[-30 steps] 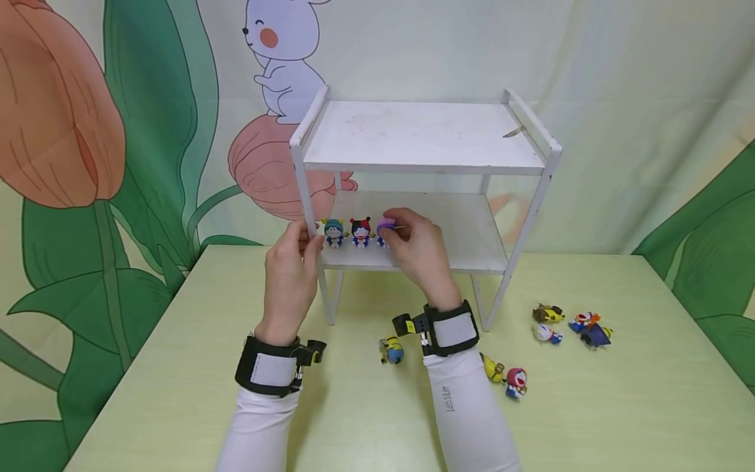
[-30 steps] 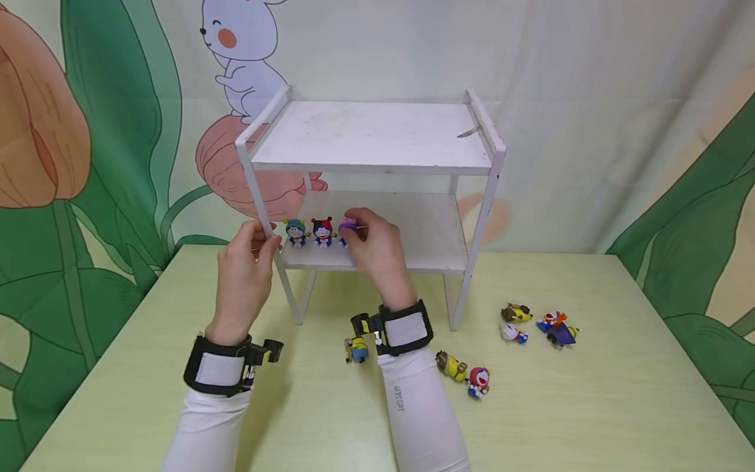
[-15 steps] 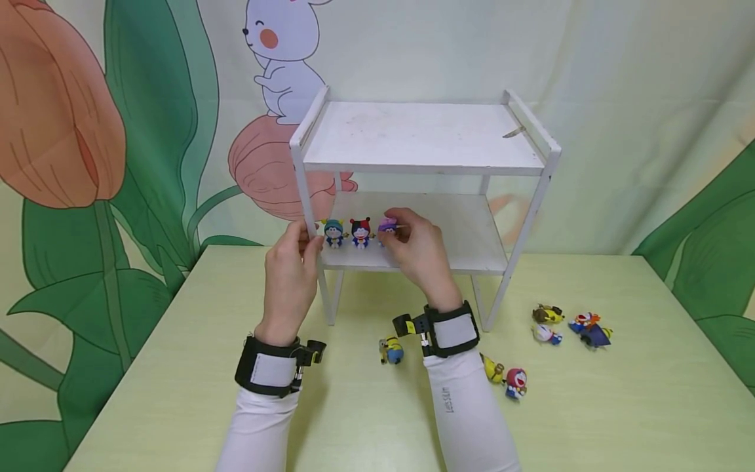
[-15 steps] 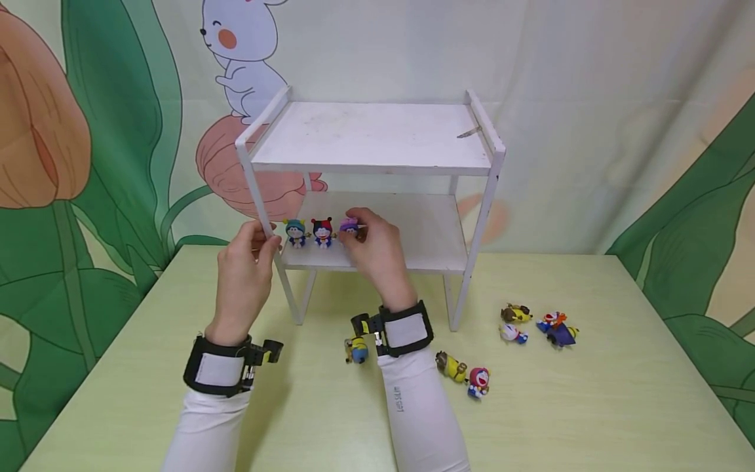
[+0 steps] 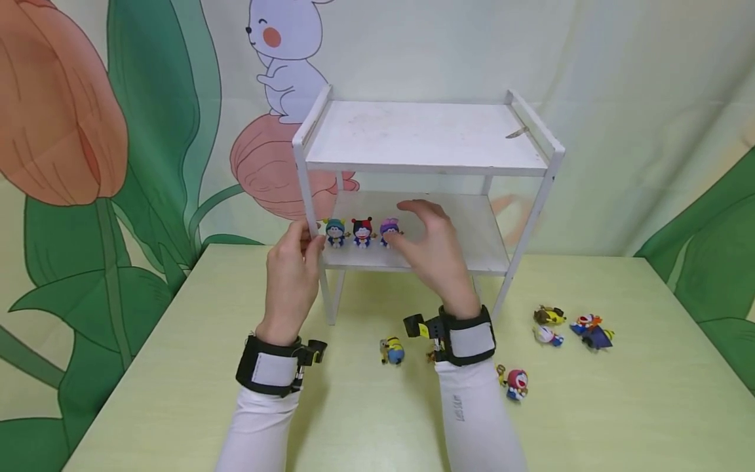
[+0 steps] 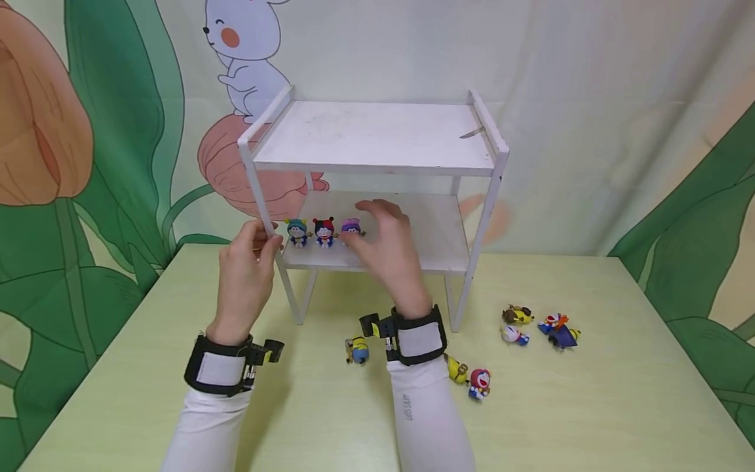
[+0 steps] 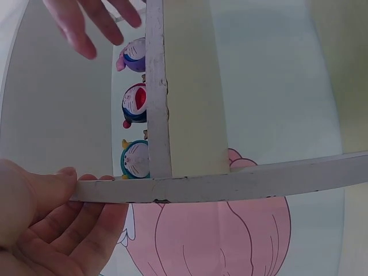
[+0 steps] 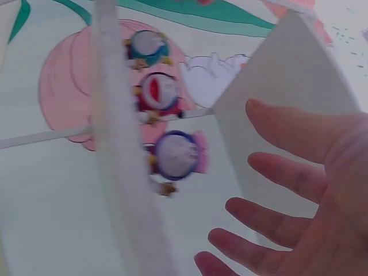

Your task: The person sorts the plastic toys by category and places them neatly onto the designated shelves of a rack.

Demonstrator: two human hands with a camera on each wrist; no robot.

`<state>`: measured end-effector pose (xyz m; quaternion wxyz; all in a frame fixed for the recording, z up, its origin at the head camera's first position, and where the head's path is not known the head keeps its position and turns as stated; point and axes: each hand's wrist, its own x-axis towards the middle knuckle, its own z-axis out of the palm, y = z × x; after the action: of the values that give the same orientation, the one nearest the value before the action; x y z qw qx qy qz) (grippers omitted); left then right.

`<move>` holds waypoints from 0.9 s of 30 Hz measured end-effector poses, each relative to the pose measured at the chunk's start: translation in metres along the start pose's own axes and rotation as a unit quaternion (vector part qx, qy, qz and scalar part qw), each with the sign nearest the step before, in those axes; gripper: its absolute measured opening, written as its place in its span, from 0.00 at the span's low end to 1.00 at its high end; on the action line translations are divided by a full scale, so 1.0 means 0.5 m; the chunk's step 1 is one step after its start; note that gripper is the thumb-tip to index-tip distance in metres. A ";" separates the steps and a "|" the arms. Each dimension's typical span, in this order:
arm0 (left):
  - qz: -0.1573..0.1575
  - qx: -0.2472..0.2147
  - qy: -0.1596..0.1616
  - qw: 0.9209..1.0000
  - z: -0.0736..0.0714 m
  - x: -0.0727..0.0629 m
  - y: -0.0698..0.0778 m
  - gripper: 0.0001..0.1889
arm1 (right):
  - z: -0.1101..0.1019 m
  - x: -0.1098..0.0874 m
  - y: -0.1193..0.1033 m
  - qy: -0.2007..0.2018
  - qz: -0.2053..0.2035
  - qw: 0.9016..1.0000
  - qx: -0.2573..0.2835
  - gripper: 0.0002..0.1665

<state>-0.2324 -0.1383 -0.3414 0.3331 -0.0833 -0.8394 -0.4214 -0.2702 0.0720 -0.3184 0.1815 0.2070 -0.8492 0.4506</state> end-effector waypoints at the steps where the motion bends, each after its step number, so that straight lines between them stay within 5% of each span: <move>1: 0.000 0.000 0.000 1.000 0.000 0.000 0.000 0.11 | -0.006 -0.003 -0.002 0.003 -0.004 1.000 0.003 0.28; 27: 0.000 -0.009 0.000 1.000 -0.004 0.001 0.003 0.11 | -0.151 -0.081 -0.026 0.042 -0.129 0.991 0.019 0.21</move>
<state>-0.2313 -0.1388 -0.3393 0.3321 -0.0866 -0.8357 -0.4288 -0.2200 0.1363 -0.2898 0.2699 0.2993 -0.7981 0.4479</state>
